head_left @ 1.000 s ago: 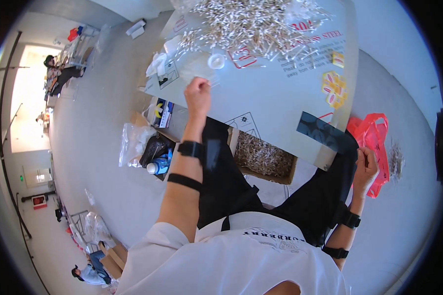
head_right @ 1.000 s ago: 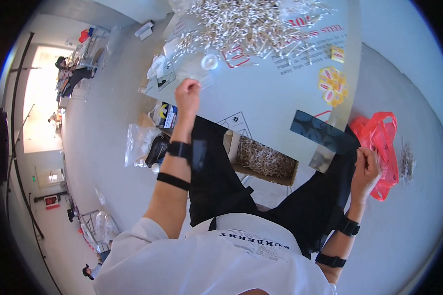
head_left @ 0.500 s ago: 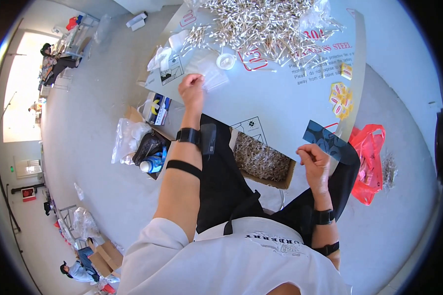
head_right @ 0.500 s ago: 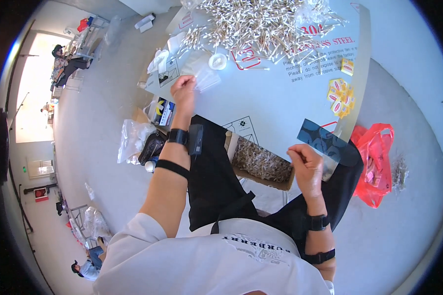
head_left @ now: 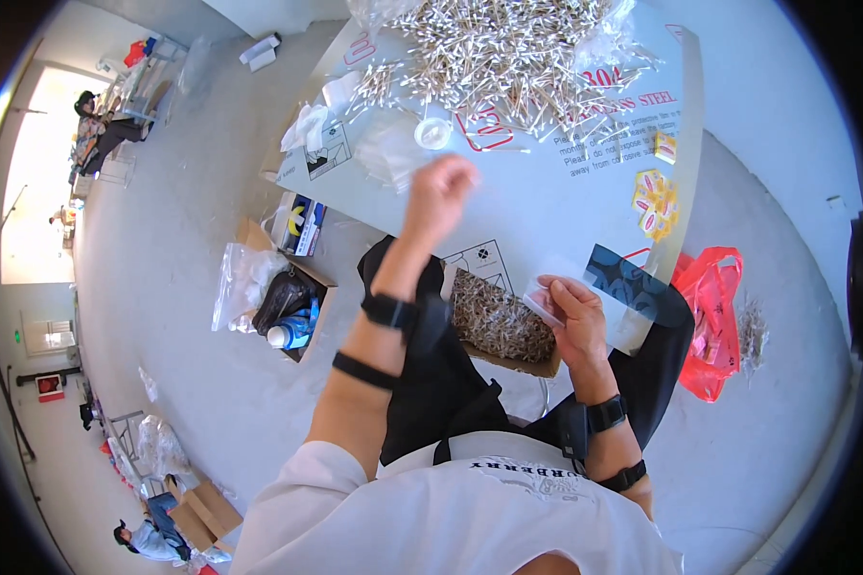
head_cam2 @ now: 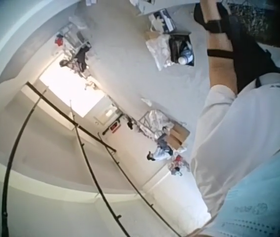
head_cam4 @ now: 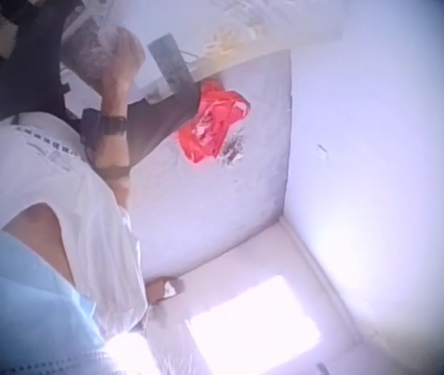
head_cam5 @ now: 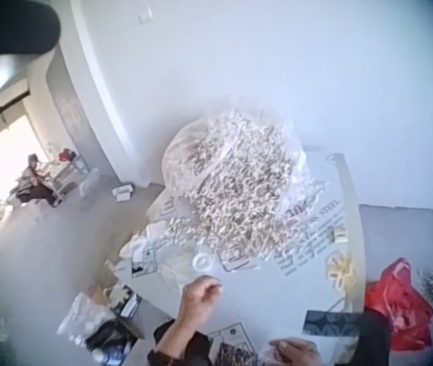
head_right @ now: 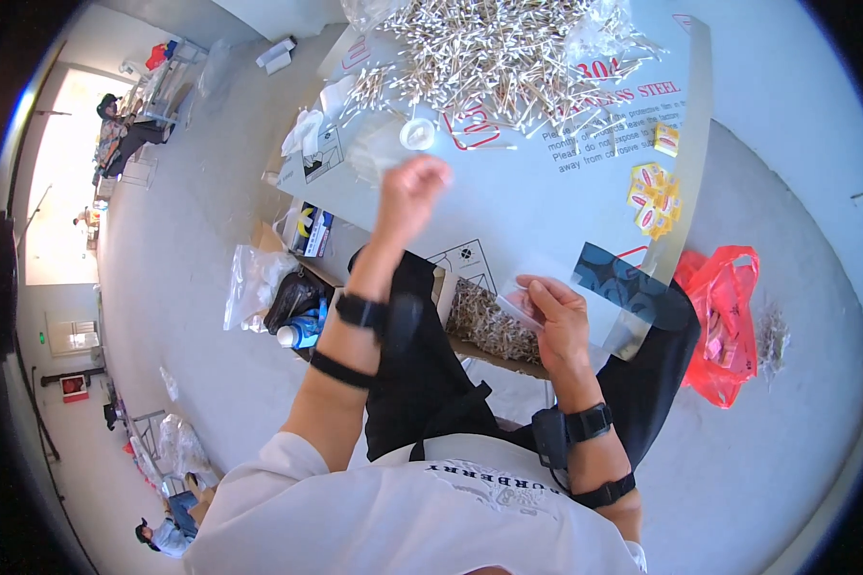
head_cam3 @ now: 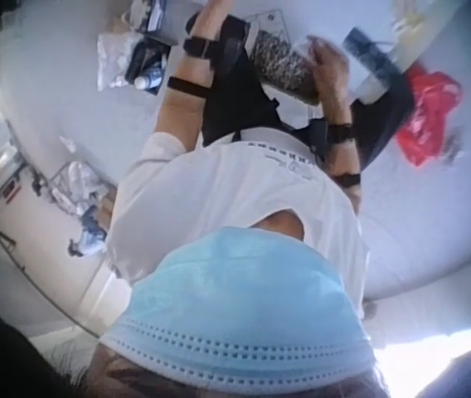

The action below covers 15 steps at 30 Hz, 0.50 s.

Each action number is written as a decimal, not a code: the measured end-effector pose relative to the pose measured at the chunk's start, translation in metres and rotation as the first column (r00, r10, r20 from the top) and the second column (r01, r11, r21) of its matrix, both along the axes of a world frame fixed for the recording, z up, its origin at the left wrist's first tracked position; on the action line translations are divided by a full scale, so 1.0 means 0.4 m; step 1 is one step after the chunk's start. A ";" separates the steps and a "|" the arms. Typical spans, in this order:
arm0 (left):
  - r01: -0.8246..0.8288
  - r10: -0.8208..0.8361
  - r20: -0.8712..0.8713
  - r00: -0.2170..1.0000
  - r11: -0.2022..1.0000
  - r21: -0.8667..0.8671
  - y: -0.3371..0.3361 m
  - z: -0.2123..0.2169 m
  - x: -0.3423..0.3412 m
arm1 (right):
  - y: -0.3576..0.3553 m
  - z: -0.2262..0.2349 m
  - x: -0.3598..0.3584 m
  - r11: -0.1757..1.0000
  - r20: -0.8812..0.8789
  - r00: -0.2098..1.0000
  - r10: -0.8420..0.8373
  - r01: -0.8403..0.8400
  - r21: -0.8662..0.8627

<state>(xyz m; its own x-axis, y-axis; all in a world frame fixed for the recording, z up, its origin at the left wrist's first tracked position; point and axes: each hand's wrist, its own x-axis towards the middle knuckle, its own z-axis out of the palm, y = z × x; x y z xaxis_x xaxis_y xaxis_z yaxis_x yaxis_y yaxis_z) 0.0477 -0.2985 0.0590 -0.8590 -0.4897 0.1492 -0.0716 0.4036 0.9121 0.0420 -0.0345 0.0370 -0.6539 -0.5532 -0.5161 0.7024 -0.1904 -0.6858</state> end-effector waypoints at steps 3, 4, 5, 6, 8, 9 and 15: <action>-0.268 0.334 0.043 0.942 0.820 -0.506 -0.171 -0.008 -0.080 | 0.006 0.000 0.015 0.997 0.047 0.997 -0.067 0.065 0.034; -0.264 0.329 0.043 0.943 0.822 -0.504 -0.197 -0.024 -0.098 | 0.009 -0.003 0.016 0.994 0.074 0.994 -0.079 0.073 0.075; -0.163 0.332 0.172 0.927 0.772 -0.614 -0.209 -0.032 -0.123 | 0.016 -0.006 0.018 0.993 0.072 0.993 -0.095 0.089 0.074; -0.046 0.348 0.293 0.890 0.710 -0.703 -0.217 -0.041 -0.138 | 0.020 -0.014 0.021 0.991 0.073 0.991 -0.112 0.107 0.075; 0.005 0.315 0.273 0.909 0.647 -0.763 -0.214 -0.057 -0.158 | 0.029 -0.030 0.023 0.983 0.075 0.983 -0.165 0.158 0.089; 0.034 0.303 0.248 0.920 0.570 -0.821 -0.214 -0.062 -0.163 | 0.032 -0.034 0.021 0.988 0.099 0.984 -0.145 0.139 0.064; 0.090 0.208 0.287 0.935 0.645 -0.759 -0.260 -0.050 -0.136 | 0.044 -0.012 0.003 0.978 0.211 0.956 -0.204 0.210 -0.008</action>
<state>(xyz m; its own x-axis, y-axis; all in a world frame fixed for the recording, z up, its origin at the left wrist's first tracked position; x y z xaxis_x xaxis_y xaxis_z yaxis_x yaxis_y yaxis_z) -0.0066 -0.4026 0.0391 -0.8983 -0.3848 0.2119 -0.3436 0.9161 0.2068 0.0432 -0.0169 0.0324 -0.6356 -0.4340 -0.6385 0.7720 -0.3650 -0.5204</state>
